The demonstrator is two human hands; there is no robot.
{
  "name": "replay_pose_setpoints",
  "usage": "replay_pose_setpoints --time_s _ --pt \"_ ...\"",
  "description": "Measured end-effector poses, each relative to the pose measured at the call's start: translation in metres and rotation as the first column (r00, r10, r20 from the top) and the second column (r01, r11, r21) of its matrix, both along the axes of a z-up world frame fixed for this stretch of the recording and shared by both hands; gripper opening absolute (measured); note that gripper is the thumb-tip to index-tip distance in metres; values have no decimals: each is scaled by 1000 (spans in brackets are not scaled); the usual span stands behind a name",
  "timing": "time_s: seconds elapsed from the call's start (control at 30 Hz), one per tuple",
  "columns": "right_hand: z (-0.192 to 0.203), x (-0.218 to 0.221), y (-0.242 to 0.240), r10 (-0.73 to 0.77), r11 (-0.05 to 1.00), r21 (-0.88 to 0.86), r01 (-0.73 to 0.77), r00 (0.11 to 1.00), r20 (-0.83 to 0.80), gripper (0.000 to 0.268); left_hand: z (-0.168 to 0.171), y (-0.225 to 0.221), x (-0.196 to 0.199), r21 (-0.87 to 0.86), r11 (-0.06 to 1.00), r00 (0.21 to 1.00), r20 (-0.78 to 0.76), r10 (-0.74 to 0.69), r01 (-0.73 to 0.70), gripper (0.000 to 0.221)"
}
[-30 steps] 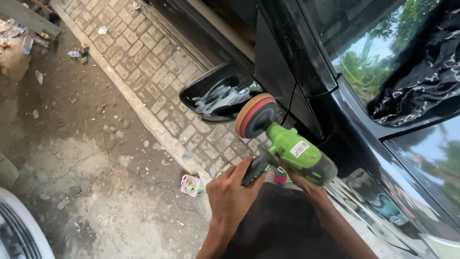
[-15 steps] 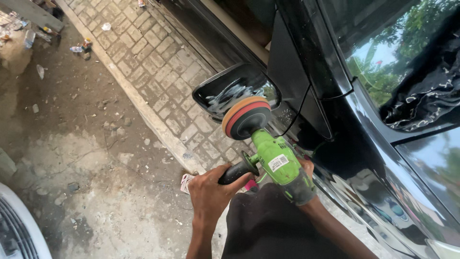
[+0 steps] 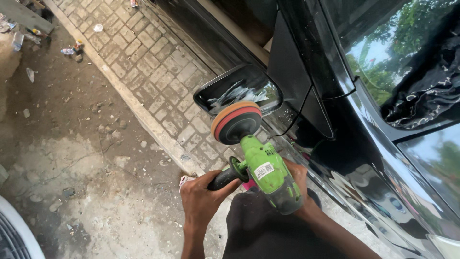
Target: The person applies a white polishing compound to the side mirror of a black car and then polishes the mirror cover using an electric polishing tool with a foam pad.
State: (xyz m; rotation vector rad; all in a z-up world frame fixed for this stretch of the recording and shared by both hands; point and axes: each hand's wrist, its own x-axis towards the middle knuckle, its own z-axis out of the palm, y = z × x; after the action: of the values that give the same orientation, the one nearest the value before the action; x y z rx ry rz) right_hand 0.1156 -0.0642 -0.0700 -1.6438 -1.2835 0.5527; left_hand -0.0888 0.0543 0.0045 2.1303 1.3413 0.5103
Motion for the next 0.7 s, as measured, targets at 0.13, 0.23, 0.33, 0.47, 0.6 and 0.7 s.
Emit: replay_pose_setpoints --time_s 0.13,0.23,0.33,0.47,0.6,0.7 --pt "10 -4 5 44 999 -9 -46 983 -178 37 -1 3 -9 -49 998 1000 0 28 -28 42" --pt "16 -10 13 56 995 -74 -61 996 -65 35 -3 5 -17 -90 995 999 24 33 -31 41" --pt "31 -15 21 52 965 -253 -68 996 -69 36 -5 7 -25 -185 980 995 48 84 -74 36" --pt "65 -10 16 135 955 -264 -136 991 -22 67 -1 6 -35 -354 923 977 84 195 -154 31" --pt "83 5 6 185 975 -156 -156 964 190 76 5 6 -25 -436 883 965 102 240 -173 30" --pt "78 20 -4 112 962 -261 -81 988 108 89 12 -3 -3 -454 875 968 93 233 -167 32"
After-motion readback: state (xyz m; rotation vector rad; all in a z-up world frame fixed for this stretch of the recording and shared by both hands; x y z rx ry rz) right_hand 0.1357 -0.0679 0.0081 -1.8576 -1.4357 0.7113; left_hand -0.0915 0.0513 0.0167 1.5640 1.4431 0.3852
